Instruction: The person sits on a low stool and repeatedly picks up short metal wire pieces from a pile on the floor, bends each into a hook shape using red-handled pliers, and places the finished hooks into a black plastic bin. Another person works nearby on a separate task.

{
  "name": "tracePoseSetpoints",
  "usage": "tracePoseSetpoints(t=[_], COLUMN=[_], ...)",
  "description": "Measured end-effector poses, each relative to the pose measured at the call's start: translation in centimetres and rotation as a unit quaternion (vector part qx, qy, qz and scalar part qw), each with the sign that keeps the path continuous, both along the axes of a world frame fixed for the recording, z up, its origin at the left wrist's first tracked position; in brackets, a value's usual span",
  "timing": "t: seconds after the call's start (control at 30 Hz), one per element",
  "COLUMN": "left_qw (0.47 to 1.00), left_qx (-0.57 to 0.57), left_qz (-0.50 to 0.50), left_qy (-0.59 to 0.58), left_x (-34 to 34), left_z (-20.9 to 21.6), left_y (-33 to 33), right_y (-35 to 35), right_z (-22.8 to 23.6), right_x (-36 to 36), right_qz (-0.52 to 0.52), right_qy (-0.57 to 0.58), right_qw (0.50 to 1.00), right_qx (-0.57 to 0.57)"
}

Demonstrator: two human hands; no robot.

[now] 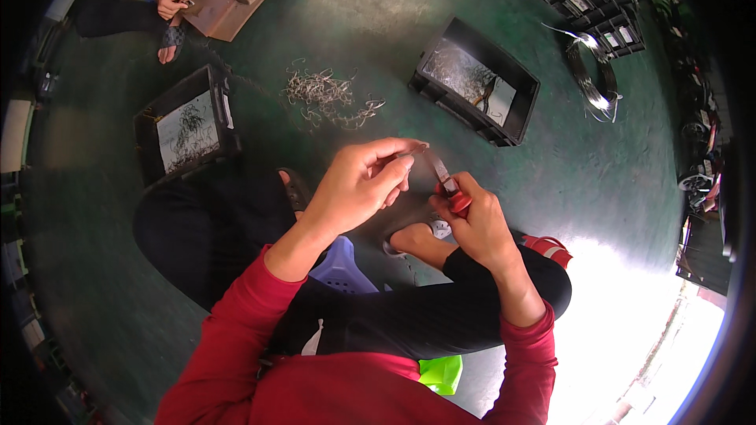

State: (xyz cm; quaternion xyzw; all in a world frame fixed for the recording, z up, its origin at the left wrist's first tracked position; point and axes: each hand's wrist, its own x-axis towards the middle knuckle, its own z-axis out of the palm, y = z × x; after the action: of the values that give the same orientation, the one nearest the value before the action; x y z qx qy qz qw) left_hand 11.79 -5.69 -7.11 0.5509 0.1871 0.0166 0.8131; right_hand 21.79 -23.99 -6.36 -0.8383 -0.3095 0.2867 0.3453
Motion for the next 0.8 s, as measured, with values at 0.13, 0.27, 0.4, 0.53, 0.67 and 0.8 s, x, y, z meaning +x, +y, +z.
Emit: tracePoseSetpoints(t=[0.13,0.27,0.4,0.53,0.67,0.8], left_qw=[1.000,0.998,0.996,0.995,0.995,0.988], left_qx=[0.002,-0.034,-0.070,-0.051,-0.048,0.026], left_qz=[0.022,0.038,0.057,0.083,0.079,0.059], left_qy=[-0.014,-0.022,-0.022,-0.012,-0.043,-0.141], left_x=[-0.2,-0.3,-0.5,-0.5,-0.6,-2.3], left_z=[0.0,-0.1,0.0,0.1,1.7,5.7], left_y=[-1.1,-1.6,-2.3,-3.0,-3.4,-4.6], right_y=[0.0,0.0,0.4,0.2,-0.6,-1.1], right_z=[-0.6,-0.8,-0.7,-1.0,-2.6,-4.6], right_x=[0.0,0.2,0.1,0.0,0.3,0.3], right_qz=[-0.011,-0.012,-0.016,-0.017,-0.020,0.050], right_qy=[-0.036,-0.051,-0.069,-0.103,-0.152,-0.113], right_qw=[0.999,0.999,0.997,0.994,0.988,0.974], right_qx=[0.013,0.004,-0.012,-0.009,-0.009,-0.187])
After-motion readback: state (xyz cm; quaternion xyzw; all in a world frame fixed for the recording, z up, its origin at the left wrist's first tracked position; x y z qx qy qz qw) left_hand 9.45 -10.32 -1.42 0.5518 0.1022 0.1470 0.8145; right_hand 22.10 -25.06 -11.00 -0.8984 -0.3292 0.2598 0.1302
